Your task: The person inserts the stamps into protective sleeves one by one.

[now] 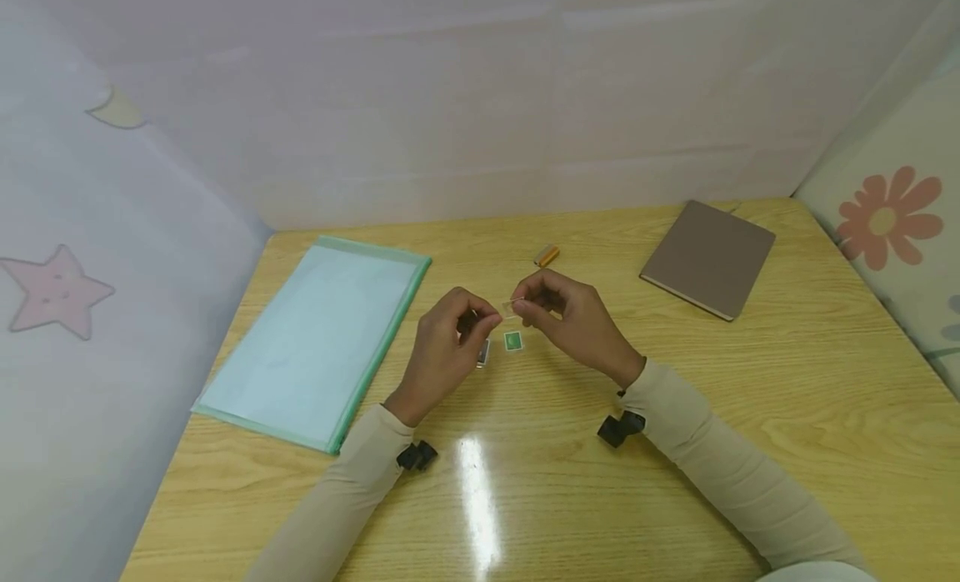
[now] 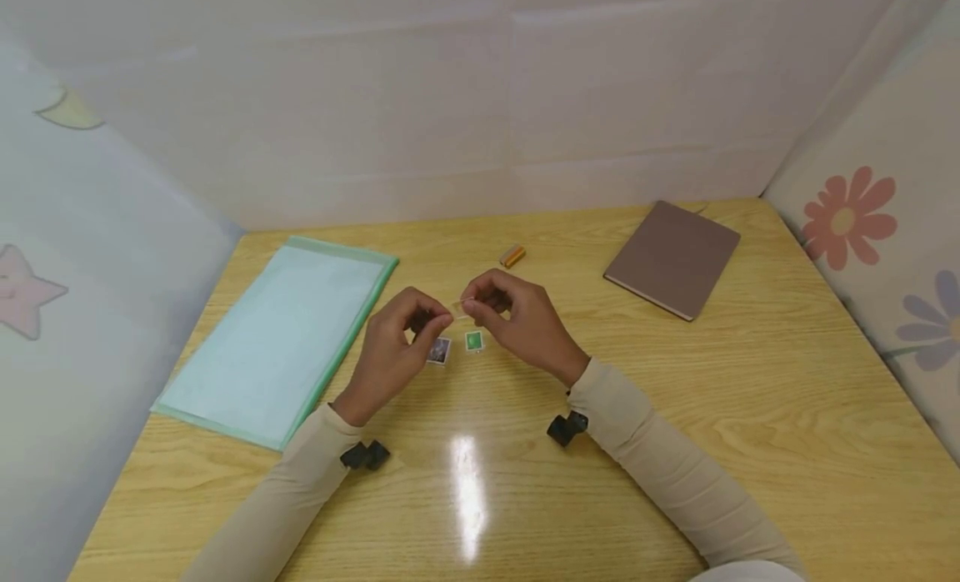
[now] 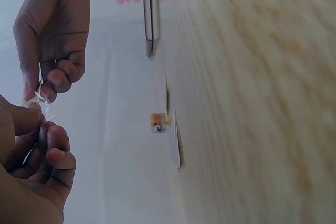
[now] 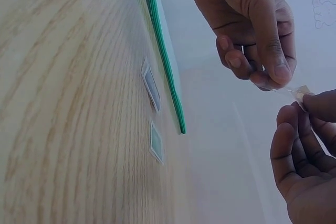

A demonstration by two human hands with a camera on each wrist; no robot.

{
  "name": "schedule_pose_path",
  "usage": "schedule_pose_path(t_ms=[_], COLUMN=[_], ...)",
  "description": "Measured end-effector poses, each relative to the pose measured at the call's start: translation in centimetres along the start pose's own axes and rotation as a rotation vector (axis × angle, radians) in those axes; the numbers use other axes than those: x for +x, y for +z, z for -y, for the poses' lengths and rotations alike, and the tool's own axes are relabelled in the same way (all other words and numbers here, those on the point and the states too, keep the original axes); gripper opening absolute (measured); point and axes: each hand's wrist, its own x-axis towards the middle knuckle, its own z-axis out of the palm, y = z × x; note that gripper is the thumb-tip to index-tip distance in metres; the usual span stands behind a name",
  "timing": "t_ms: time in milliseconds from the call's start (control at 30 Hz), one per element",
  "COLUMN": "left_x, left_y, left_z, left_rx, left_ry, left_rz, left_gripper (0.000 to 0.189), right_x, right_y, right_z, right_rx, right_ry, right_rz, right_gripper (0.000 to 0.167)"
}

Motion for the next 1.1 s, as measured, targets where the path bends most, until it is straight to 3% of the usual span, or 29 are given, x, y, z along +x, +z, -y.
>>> schedule_pose_path(t_ms=[200, 500, 733, 1100], left_x=[0.0, 0.0, 0.0, 0.0], left_y=[0.0, 0.0, 0.0, 0.1], left_z=[0.0, 0.0, -0.1, 0.1], left_rx=[-0.009, -0.002, 0.0, -0.007], left_ry=[-0.007, -0.018, -0.013, -0.015], left_rz=[0.009, 0.004, 0.0, 0.0], left_gripper=[0.008, 0.008, 0.009, 0.009], right_x=[0.0, 0.4, 0.5, 0.5], right_y=[0.1, -0.1, -0.4, -0.6], right_z=[-0.3, -3.3, -3.5, -3.4], right_rx=[-0.008, -0.073, -0.098, -0.133], right_ry=[-0.021, -0.062, -0.118, -0.133], right_rz=[-0.004, -0.023, -0.015, 0.0], right_gripper=[0.009, 0.009, 0.007, 0.008])
